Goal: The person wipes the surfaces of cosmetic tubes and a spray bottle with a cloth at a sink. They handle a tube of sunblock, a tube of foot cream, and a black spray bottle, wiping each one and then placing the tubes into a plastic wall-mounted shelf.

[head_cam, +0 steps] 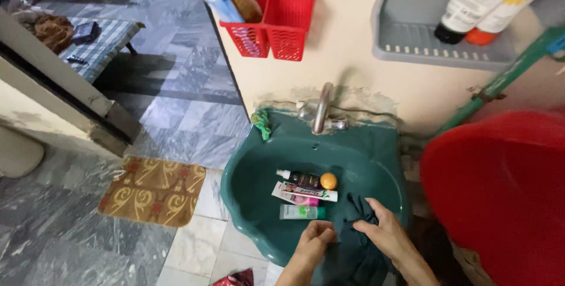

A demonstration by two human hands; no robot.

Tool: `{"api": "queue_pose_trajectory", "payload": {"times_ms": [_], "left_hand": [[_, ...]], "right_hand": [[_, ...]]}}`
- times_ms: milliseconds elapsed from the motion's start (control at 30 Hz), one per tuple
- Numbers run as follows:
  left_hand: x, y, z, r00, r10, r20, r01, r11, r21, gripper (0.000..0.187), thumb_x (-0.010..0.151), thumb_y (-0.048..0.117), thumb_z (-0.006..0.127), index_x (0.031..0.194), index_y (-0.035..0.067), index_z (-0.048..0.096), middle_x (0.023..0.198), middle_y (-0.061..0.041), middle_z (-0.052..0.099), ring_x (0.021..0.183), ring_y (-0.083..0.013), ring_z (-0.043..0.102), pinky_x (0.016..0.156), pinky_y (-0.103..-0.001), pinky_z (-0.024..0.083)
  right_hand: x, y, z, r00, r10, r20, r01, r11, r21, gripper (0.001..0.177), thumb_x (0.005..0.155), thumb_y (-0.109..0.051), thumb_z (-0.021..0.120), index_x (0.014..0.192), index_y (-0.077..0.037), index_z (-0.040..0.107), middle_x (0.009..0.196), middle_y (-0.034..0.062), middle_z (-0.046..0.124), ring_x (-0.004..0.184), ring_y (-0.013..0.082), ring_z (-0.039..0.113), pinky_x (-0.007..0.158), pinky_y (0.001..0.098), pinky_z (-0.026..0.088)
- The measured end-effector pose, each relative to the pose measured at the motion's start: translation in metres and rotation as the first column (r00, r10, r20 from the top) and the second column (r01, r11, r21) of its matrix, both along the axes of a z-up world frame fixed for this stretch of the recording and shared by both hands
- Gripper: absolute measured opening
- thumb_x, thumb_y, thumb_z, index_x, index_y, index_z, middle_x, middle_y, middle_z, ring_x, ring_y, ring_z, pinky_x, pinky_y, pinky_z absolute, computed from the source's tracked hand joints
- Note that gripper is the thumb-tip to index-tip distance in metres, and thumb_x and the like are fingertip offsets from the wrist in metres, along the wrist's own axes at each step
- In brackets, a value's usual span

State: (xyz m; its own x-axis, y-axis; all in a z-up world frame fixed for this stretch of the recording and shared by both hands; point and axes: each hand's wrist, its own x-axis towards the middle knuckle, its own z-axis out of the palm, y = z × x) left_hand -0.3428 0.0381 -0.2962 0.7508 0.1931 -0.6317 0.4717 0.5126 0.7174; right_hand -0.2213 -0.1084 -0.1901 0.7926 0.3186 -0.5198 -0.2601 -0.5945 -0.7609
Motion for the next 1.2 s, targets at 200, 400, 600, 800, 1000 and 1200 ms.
{"api": "queue_pose_trajectory", "payload": {"times_ms": [200, 400, 600, 800, 1000, 1200], "left_hand": [[-0.022, 0.038, -0.013, 0.995, 0.096, -0.015, -0.091, 0.975, 0.201, 0.022, 0.09, 0.013, 0.065, 0.11, 0.004, 0.068, 0.092, -0.001, 0.067, 0.083, -0.0105, 0.06, 0.074, -0.025, 0.049], [-0.028, 0.066, -0.04, 0.971, 0.232, -0.051, -0.215, 0.95, 0.227, 0.022, 0.09, 0.012, 0.066, 0.111, 0.006, 0.067, 0.093, -0.001, 0.068, 0.083, -0.0125, 0.061, 0.075, -0.028, 0.05], [-0.03, 0.073, -0.076, 0.975, 0.209, -0.078, -0.151, 0.875, 0.461, 0.025, 0.087, 0.012, 0.069, 0.111, 0.006, 0.068, 0.098, -0.003, 0.076, 0.093, -0.0139, 0.072, 0.085, -0.028, 0.056], [0.005, 0.087, -0.096, 0.975, 0.177, -0.132, -0.082, 0.847, 0.526, 0.027, 0.085, 0.016, 0.073, 0.111, 0.007, 0.067, 0.105, -0.006, 0.079, 0.097, -0.0161, 0.076, 0.089, -0.03, 0.058], [0.054, 0.098, -0.116, 0.966, 0.195, -0.172, -0.068, 0.828, 0.557, 0.026, 0.088, 0.018, 0.071, 0.111, 0.007, 0.067, 0.104, -0.008, 0.078, 0.096, -0.0206, 0.076, 0.088, -0.033, 0.058], [0.076, 0.1, -0.156, 0.95, 0.262, -0.171, -0.154, 0.867, 0.474, 0.033, 0.088, 0.015, 0.069, 0.119, 0.009, 0.062, 0.108, -0.009, 0.077, 0.101, -0.0201, 0.075, 0.091, -0.032, 0.057]], "right_hand": [[0.004, 0.009, -0.046, 0.987, 0.071, 0.146, -0.041, 0.98, -0.195, 0.068, 0.073, -0.026, 0.081, 0.136, -0.008, 0.061, 0.116, 0.0169, 0.077, 0.107, 0.0273, 0.076, 0.094, 0.0353, 0.056], [0.018, 0.007, -0.113, 0.949, 0.132, 0.285, -0.066, 0.971, -0.231, 0.085, 0.07, -0.03, 0.085, 0.143, -0.005, 0.049, 0.13, 0.0221, 0.067, 0.124, 0.0324, 0.065, 0.103, 0.0393, 0.05], [0.023, 0.02, -0.146, 0.968, 0.111, 0.225, -0.049, 0.963, -0.266, 0.087, 0.075, -0.038, 0.082, 0.147, -0.008, 0.045, 0.138, 0.0232, 0.061, 0.13, 0.0355, 0.06, 0.105, 0.0418, 0.048], [0.039, 0.054, -0.157, 0.95, 0.169, 0.261, -0.086, 0.949, -0.302, 0.08, 0.077, -0.042, 0.08, 0.144, -0.013, 0.049, 0.132, 0.0201, 0.067, 0.123, 0.0338, 0.066, 0.102, 0.0405, 0.051], [0.065, 0.111, -0.172, 0.882, 0.227, 0.413, -0.101, 0.947, -0.304, 0.075, 0.08, -0.039, 0.08, 0.143, -0.012, 0.049, 0.127, 0.0227, 0.067, 0.119, 0.0398, 0.064, 0.1, 0.0445, 0.052], [0.072, 0.155, -0.182, 0.864, 0.317, 0.392, -0.177, 0.919, -0.353, 0.072, 0.078, -0.025, 0.08, 0.141, -0.014, 0.047, 0.132, 0.0171, 0.061, 0.117, 0.0404, 0.061, 0.095, 0.0487, 0.051]]}}
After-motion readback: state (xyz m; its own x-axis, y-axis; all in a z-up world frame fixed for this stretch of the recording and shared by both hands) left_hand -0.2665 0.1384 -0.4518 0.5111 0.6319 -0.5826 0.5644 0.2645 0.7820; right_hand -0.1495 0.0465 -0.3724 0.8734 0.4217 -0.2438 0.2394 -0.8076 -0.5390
